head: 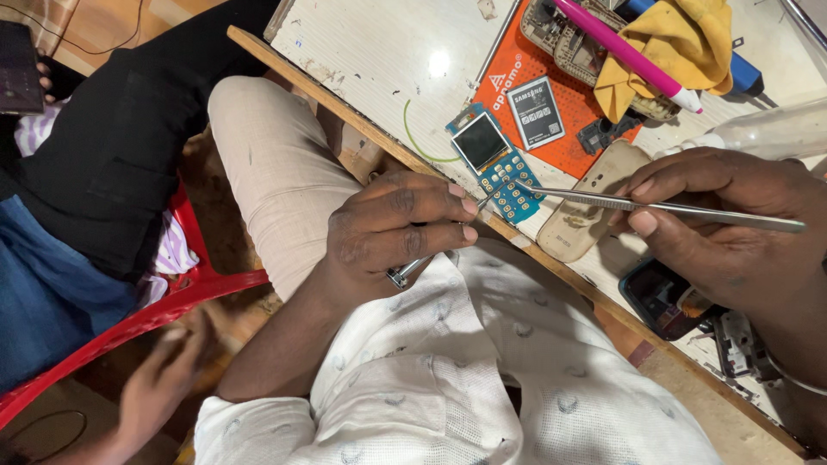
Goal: The person uses a screwdriver and tweezers to carefully manipulate small components on a disassembled mobile phone keypad. They repeatedly probe and adjust tiny parts while holding the device steady on the workbench.
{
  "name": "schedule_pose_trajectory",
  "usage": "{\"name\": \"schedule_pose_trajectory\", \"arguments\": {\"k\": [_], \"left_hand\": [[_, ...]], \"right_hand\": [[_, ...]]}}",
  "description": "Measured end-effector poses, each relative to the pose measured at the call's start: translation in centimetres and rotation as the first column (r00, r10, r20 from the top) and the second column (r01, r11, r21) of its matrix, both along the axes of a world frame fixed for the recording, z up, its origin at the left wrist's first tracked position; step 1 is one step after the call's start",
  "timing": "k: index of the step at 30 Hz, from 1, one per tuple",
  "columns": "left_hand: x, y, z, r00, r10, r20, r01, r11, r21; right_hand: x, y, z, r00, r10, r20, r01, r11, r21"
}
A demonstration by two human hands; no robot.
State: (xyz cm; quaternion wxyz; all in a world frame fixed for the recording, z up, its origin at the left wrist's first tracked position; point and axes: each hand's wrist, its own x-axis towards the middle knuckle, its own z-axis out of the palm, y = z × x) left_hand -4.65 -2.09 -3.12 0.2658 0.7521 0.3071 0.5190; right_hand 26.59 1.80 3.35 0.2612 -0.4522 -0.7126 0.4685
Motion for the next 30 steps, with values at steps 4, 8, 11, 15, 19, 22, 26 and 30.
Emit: {"name": "schedule_pose_trajectory", "arguments": {"k": [4, 8, 11, 15, 19, 22, 26, 30], "left_hand": [[0.0, -0.1, -0.1, 1.000, -0.004, -0.002, 0.004, 1.000, -0.007], [0.0, -0.1, -0.1, 1.000, -0.003, -0.009, 0.003, 1.000, -0.014], [0.0, -0.2, -0.2, 1.000, -0.003, -0.007, 0.003, 1.000, -0.020], [-0.1, -0.2, -0.2, 1.000, -0.010, -0.021, 0.010, 0.999, -0.031], [-0.2, -0.2, -0.1, 1.000, -0.014, -0.028, 0.013, 0.999, -0.031], [-0.3, -0.2, 0.0, 0.999, -0.014, -0.032, 0.013, 1.000, -0.025], [-0.3, -0.2, 0.1, 0.999, -0.012, -0.042, 0.011, 1.000, -0.023], [-0.4, -0.1, 0.1, 0.999, -0.018, -0.027, 0.018, 1.000, -0.023]], "right_hand": [[-0.1, -0.3, 0.4, 0.998, -0.041, 0.048, 0.044, 0.997, -0.058], [-0.1, -0.3, 0.6, 0.990, -0.059, 0.126, 0.069, 0.995, -0.077], [-0.2, 0.1, 0.1, 0.998, 0.029, -0.049, -0.029, 1.000, 0.003], [-0.1, 0.1, 0.2, 1.000, 0.017, 0.004, -0.017, 1.000, -0.008], [-0.4, -0.3, 0.7, 0.997, -0.034, 0.064, 0.037, 0.998, -0.050], [-0.8, -0.6, 1.4, 0.990, -0.080, 0.119, 0.090, 0.992, -0.083], [-1.2, -0.6, 1.8, 0.980, -0.116, 0.161, 0.138, 0.981, -0.134], [-1.1, -0.5, 1.5, 0.997, -0.053, 0.057, 0.057, 0.995, -0.084]]}}
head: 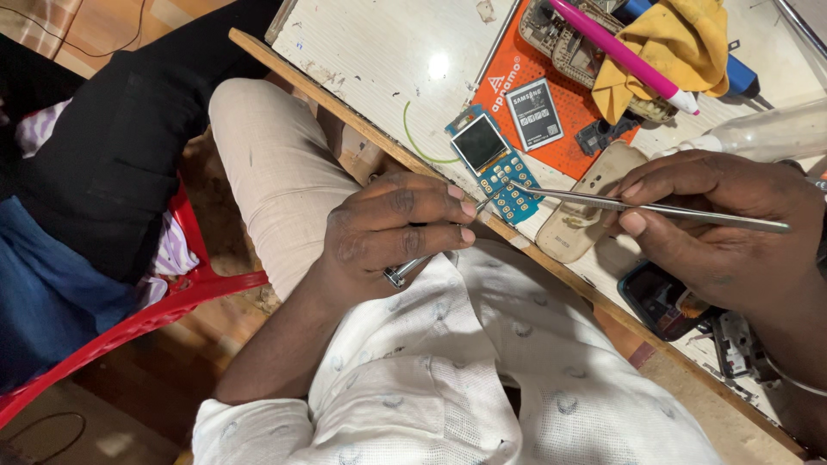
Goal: The person uses a screwdriver and tweezers to carefully manipulate small components on a disassembled mobile phone keypad. They repeatedly probe and adjust tiny parts while holding the device steady on the workbench.
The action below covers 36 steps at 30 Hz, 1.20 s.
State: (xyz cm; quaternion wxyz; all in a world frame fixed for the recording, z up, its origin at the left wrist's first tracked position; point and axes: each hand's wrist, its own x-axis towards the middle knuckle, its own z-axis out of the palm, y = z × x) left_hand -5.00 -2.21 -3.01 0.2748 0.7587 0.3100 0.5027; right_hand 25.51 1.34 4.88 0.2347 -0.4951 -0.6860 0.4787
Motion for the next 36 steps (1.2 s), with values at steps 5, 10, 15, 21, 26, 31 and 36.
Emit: {"name": "schedule_pose_trajectory", "arguments": {"k": [5, 10, 15, 21, 26, 31, 36], "left_hand": [[0.0, 0.0, -0.1, 1.000, -0.008, 0.001, 0.008, 1.000, -0.003], [-0.1, 0.1, -0.2, 1.000, -0.013, 0.006, 0.013, 1.000, -0.002], [0.0, -0.1, -0.2, 1.000, -0.005, -0.005, 0.005, 1.000, -0.007], [-0.1, -0.1, -0.3, 1.000, -0.009, 0.002, 0.009, 1.000, -0.011], [0.0, 0.0, -0.3, 1.000, -0.004, -0.006, 0.004, 1.000, 0.003], [0.2, 0.0, -0.4, 1.000, 0.008, 0.015, -0.008, 1.000, 0.021], [0.2, -0.1, -0.3, 1.000, 0.015, 0.019, -0.015, 1.000, 0.003]], "right_hand": [[0.2, -0.1, 0.0, 0.992, -0.066, 0.110, 0.072, 0.996, -0.050], [-0.1, -0.3, 1.1, 0.983, -0.064, 0.174, 0.082, 0.992, -0.097], [-0.8, -0.1, 1.3, 0.979, -0.083, 0.188, 0.099, 0.992, -0.078], [-0.4, -0.4, 1.0, 0.979, -0.100, 0.179, 0.118, 0.989, -0.090], [0.0, -0.4, 0.5, 0.991, -0.088, 0.099, 0.094, 0.993, -0.064], [-0.3, -0.1, 0.3, 0.999, -0.020, 0.031, 0.019, 0.999, 0.038], [-0.5, -0.4, 1.1, 0.990, -0.098, 0.099, 0.101, 0.995, -0.019]]}}
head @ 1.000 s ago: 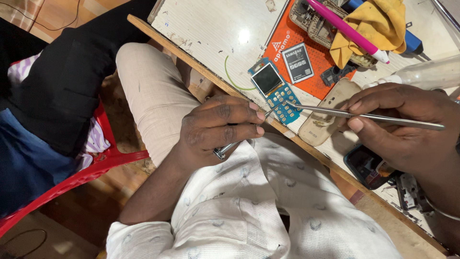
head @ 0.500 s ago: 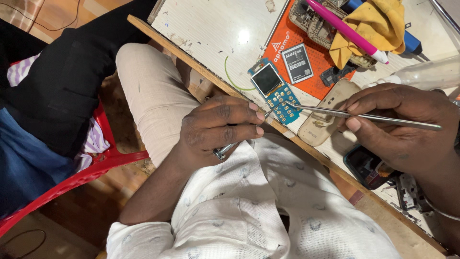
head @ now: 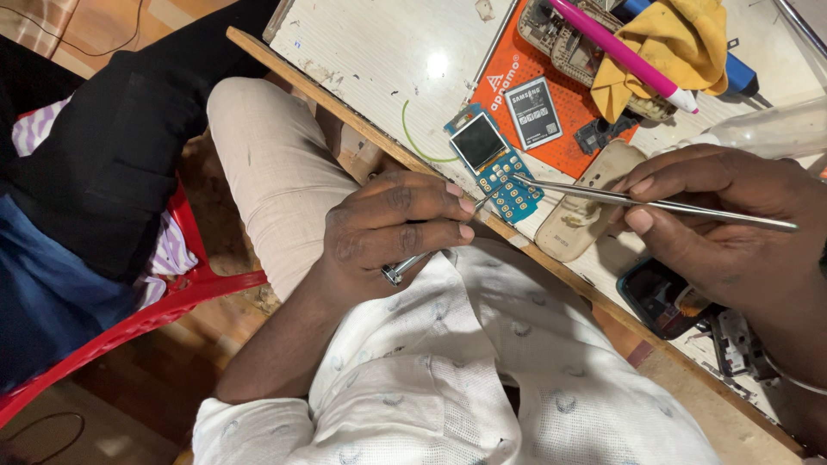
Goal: The person uses a screwdriver and tweezers to carefully manipulate small components on a disassembled mobile phone keypad. They repeatedly probe and adjust tiny parts while holding the device steady on the workbench.
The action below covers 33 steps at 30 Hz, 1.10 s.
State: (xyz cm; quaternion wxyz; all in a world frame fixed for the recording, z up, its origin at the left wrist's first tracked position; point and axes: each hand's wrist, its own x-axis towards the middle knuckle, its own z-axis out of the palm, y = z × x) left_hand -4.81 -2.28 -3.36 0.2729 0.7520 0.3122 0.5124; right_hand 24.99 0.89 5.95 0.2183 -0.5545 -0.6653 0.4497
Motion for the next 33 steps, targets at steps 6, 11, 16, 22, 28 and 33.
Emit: {"name": "schedule_pose_trajectory", "arguments": {"k": [6, 11, 16, 22, 28, 33], "left_hand": [[0.1, -0.1, 0.1, 1.000, 0.020, -0.001, -0.020, 1.000, -0.012], [0.5, -0.3, 0.3, 0.998, 0.060, 0.015, -0.060, 0.997, -0.046], [0.6, -0.4, 0.7, 0.996, 0.086, 0.010, -0.085, 0.994, -0.070], [0.6, -0.5, 0.8, 0.994, 0.105, -0.016, -0.106, 0.992, -0.068], [0.9, -0.5, 0.8, 0.992, 0.123, 0.000, -0.123, 0.991, -0.047], [0.8, -0.5, 0.7, 0.992, 0.127, -0.001, -0.127, 0.991, -0.037]], "right_hand": [[-0.2, 0.1, 0.1, 0.999, -0.027, 0.037, 0.028, 0.999, -0.028], [-0.1, 0.2, 0.0, 1.000, 0.002, 0.004, -0.002, 1.000, -0.004], [0.2, 0.2, -0.2, 0.998, 0.031, -0.051, -0.029, 0.999, 0.024], [0.6, 0.5, -0.9, 0.993, 0.096, -0.074, -0.089, 0.991, 0.099], [0.8, 0.7, -1.2, 0.992, 0.106, -0.069, -0.101, 0.993, 0.067], [0.7, 0.3, -0.3, 0.999, 0.045, 0.028, -0.044, 0.999, -0.029]]}}
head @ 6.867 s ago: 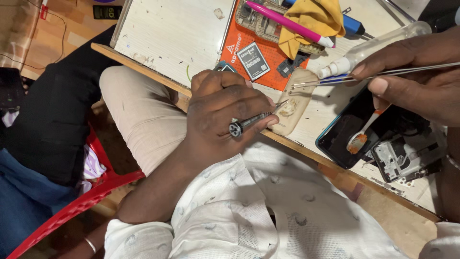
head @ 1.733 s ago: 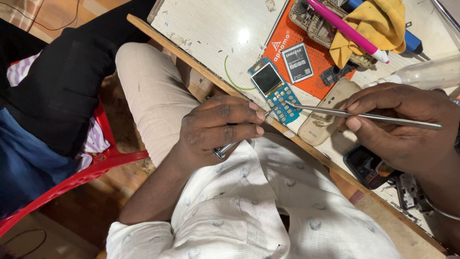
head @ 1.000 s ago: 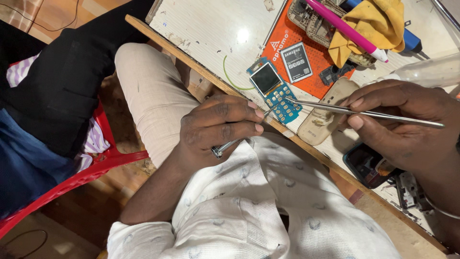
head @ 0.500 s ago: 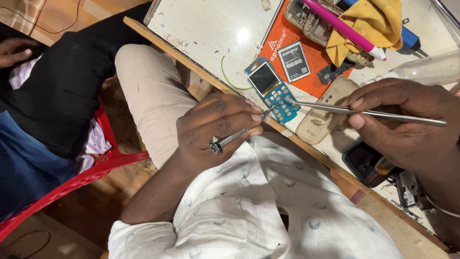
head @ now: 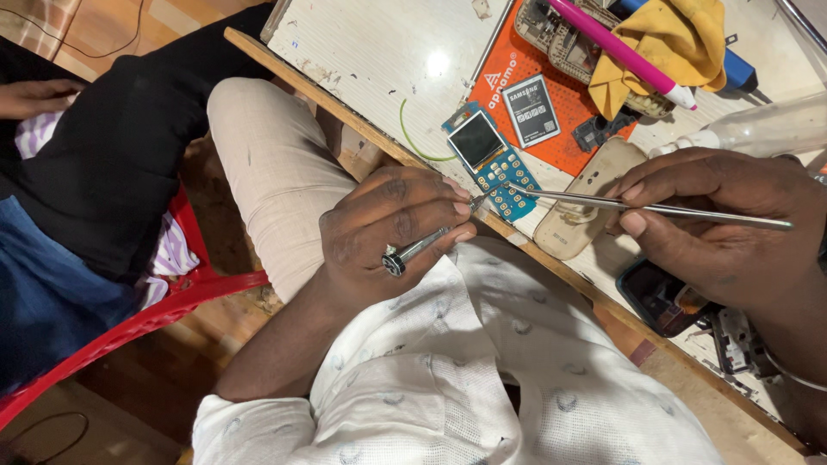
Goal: The person uses a screwdriver and tweezers to carefully manipulate small components on a disassembled mobile phone keypad. They repeatedly probe and adjust tiny parts while holding the device steady on the workbench.
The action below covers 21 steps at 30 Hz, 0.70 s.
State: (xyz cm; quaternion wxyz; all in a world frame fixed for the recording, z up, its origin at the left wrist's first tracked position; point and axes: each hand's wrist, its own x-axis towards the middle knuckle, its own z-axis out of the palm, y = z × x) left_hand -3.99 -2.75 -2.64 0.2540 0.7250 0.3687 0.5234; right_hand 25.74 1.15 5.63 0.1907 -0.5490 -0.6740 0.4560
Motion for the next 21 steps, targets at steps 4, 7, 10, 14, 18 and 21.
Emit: {"name": "schedule_pose_trajectory", "arguments": {"k": [4, 7, 10, 14, 18, 21], "left_hand": [[0.0, 0.0, -0.1, 1.000, 0.001, 0.000, -0.001, 1.000, 0.002], [0.0, 0.0, -0.3, 1.000, -0.001, 0.007, 0.001, 1.000, 0.005], [-0.1, 0.0, -0.5, 1.000, -0.010, 0.018, 0.010, 1.000, 0.000], [-0.5, -0.1, -0.5, 1.000, -0.009, 0.023, 0.010, 1.000, -0.023], [-0.5, -0.1, -0.7, 0.996, -0.020, 0.088, 0.026, 0.997, -0.071], [-0.6, 0.0, -0.8, 0.995, -0.025, 0.097, 0.033, 0.997, -0.075]], "right_hand": [[-0.3, 0.2, 0.0, 1.000, 0.009, -0.018, -0.009, 1.000, 0.013], [-0.4, 0.4, -0.1, 0.999, 0.035, -0.029, -0.034, 0.998, 0.046], [-0.3, 0.4, -0.2, 0.995, 0.101, 0.011, -0.102, 0.987, 0.124], [0.0, 0.2, -0.8, 0.997, 0.048, -0.067, -0.042, 0.994, 0.098], [0.5, 0.5, -1.4, 0.985, 0.153, -0.073, -0.134, 0.965, 0.225], [0.5, 0.6, -1.5, 0.984, 0.151, -0.100, -0.128, 0.970, 0.207]]}}
